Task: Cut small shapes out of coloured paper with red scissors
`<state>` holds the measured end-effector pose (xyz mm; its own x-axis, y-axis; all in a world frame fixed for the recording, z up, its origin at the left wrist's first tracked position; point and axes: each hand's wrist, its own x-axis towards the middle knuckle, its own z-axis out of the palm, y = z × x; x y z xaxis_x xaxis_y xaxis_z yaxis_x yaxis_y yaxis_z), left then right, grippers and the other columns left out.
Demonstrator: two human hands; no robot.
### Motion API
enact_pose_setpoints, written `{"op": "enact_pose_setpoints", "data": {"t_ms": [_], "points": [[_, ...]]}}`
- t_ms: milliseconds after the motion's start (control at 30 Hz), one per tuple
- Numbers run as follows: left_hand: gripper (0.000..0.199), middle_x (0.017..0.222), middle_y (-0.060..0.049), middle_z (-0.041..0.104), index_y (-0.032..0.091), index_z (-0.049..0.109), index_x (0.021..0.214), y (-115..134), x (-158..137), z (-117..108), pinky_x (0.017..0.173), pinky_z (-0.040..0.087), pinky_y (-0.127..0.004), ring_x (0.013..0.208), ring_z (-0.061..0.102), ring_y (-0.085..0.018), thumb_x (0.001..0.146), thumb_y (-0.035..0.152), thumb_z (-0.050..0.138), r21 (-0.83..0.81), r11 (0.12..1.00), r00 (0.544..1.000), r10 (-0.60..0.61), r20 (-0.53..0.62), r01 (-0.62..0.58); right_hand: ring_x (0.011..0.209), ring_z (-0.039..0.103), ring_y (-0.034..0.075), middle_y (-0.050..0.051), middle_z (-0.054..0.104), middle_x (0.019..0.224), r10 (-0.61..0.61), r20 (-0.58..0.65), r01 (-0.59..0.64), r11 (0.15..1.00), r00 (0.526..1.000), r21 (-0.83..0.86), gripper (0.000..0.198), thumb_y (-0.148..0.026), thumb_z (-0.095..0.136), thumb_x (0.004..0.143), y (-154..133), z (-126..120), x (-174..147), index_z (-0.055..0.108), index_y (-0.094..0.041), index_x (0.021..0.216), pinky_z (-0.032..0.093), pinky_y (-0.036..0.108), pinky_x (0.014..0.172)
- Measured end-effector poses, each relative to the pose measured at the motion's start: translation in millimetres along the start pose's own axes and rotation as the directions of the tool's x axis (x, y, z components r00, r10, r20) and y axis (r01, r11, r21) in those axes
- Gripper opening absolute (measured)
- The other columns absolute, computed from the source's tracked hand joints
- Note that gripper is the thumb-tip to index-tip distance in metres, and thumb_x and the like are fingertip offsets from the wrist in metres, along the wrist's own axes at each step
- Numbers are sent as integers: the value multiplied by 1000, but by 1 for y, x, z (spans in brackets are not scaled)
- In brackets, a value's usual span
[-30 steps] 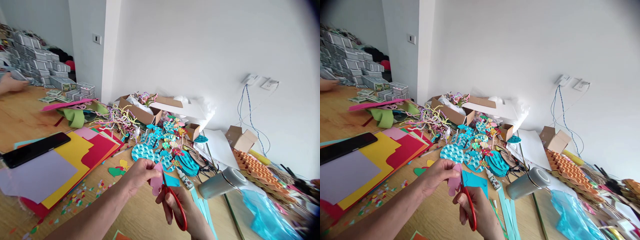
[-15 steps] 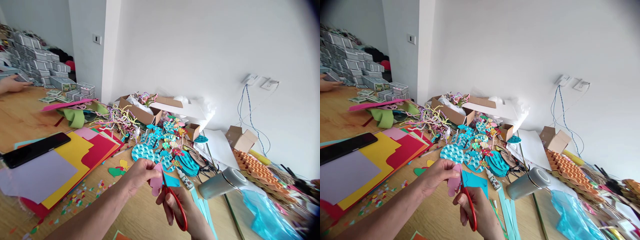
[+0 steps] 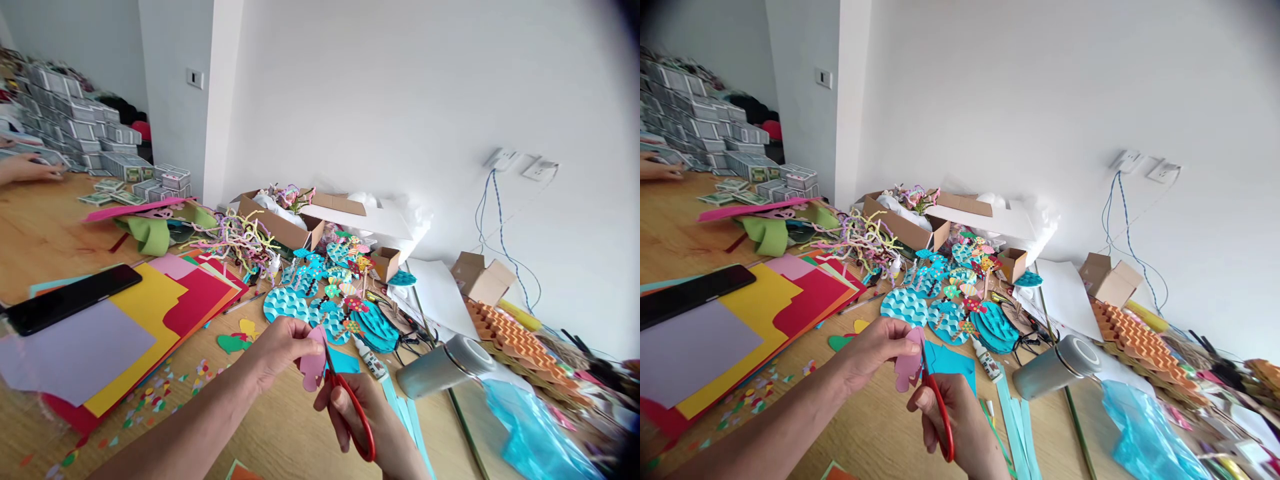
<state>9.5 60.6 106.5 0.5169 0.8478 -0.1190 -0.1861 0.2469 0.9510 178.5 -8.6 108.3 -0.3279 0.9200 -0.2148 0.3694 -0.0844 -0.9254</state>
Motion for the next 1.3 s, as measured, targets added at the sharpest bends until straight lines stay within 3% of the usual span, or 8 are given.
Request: {"op": "enact_pose_setpoints", "data": {"t_ms": [233, 867, 1300], "points": [[19, 56, -2, 62, 13, 60, 63, 0, 1, 0, 54, 38, -25, 52, 55, -14, 63, 32, 64, 9, 1000, 1000, 19, -25, -19, 30, 32, 5, -3, 48, 39, -8, -4, 8, 997, 1000, 82, 64, -72, 46, 80, 5, 1, 1, 59, -9, 79, 19, 19, 37], [17, 52, 2, 53, 14, 59, 56, 0, 2, -1, 52, 29, -24, 50, 42, -10, 60, 29, 63, 69, 997, 999, 27, -39, -24, 35, 36, 7, -2, 50, 42, 6, 2, -6, 1000, 1000, 8, 66, -73, 44, 80, 0, 0, -2, 61, -10, 82, 24, 19, 39], [18, 51, 1, 55, 15, 58, 56, -1, 1, -2, 49, 28, -24, 49, 45, -11, 62, 31, 62, 80, 997, 999, 17, -38, -14, 32, 33, 5, -4, 47, 39, 14, 1, -14, 1000, 1000, 27, 64, -73, 48, 78, 2, -1, -2, 60, -10, 78, 20, 18, 38]]}}
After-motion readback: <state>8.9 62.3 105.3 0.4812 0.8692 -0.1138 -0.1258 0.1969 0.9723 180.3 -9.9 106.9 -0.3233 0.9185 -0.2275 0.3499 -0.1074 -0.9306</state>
